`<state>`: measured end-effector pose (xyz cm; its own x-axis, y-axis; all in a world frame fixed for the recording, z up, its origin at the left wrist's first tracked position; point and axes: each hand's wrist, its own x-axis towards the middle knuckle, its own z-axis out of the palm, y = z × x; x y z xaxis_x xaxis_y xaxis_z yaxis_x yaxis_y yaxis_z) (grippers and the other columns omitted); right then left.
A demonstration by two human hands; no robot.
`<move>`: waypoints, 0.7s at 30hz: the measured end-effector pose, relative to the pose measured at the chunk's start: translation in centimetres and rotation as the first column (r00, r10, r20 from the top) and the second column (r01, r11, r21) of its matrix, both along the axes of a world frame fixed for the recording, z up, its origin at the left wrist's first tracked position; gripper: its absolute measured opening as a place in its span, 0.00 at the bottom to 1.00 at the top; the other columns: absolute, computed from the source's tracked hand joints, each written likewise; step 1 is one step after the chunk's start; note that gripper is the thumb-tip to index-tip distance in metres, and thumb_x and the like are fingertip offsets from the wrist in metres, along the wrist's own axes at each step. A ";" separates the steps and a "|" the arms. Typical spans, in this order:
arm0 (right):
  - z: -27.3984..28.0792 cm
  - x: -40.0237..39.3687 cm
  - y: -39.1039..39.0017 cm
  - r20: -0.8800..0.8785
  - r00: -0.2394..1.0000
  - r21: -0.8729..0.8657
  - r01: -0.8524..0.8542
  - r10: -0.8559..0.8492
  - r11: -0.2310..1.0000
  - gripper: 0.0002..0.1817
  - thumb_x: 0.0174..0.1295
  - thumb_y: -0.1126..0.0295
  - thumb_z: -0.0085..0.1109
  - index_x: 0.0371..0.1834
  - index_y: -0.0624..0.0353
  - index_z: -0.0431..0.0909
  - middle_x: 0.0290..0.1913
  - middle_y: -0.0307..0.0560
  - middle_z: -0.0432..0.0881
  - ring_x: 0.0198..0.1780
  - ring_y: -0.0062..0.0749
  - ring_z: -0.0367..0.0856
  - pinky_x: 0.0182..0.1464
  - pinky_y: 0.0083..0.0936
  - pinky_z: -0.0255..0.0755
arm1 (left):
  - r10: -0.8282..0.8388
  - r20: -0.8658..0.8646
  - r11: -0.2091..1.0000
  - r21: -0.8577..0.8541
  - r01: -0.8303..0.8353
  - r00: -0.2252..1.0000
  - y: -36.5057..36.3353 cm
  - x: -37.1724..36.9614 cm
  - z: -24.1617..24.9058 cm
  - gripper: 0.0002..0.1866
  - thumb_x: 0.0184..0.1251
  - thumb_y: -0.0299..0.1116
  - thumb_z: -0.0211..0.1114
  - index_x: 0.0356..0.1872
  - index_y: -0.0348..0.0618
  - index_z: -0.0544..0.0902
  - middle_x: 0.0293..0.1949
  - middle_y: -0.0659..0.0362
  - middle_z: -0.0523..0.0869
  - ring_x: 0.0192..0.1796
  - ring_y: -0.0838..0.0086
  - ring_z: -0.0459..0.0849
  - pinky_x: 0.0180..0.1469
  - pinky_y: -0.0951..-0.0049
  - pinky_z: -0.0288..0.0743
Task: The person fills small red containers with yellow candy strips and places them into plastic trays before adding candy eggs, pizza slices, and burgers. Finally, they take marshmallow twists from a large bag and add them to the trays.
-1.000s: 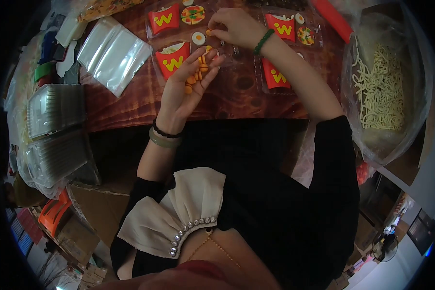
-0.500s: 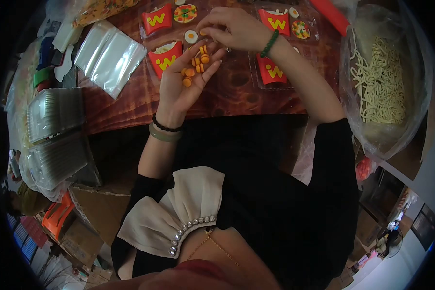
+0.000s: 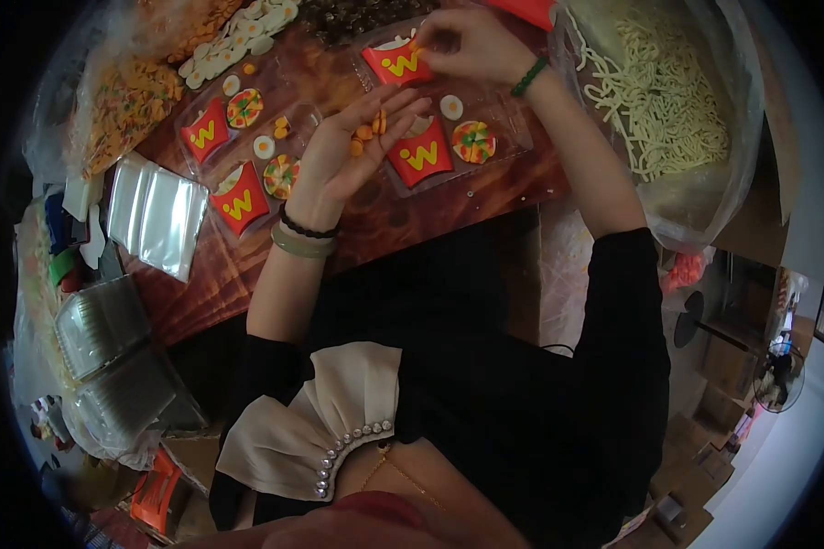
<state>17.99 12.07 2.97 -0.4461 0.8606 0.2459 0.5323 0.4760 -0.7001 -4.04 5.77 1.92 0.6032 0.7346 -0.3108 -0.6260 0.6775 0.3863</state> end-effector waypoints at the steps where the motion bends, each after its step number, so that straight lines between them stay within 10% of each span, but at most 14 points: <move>1: 0.0 0.4 0.1 -0.001 1.000 0.000 0.005 -0.005 1.000 0.09 0.53 0.72 0.60 0.35 0.63 0.77 0.30 0.43 0.80 0.34 0.26 0.80 0.38 0.20 0.75 | -0.005 -0.001 1.000 0.000 0.005 1.000 0.2 0.5 -0.1 0.20 0.70 0.25 0.40 0.61 0.25 0.58 0.60 0.41 0.64 0.63 0.54 0.67 0.64 0.64 0.67; 21: -1.6 2.5 7.3 0.005 0.995 0.049 0.103 -0.103 0.993 0.10 0.52 0.72 0.62 0.37 0.63 0.77 0.31 0.42 0.80 0.35 0.24 0.80 0.39 0.19 0.74 | -0.034 0.062 0.991 -0.123 0.042 0.997 1.9 3.5 -0.7 0.18 0.70 0.26 0.46 0.58 0.29 0.62 0.59 0.40 0.66 0.63 0.51 0.67 0.59 0.66 0.72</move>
<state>20.53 19.36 1.36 -0.3575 0.8894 0.2849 0.5858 0.4512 -0.6732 -0.53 7.65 1.21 0.6504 0.6685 -0.3608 -0.6182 0.7418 0.2600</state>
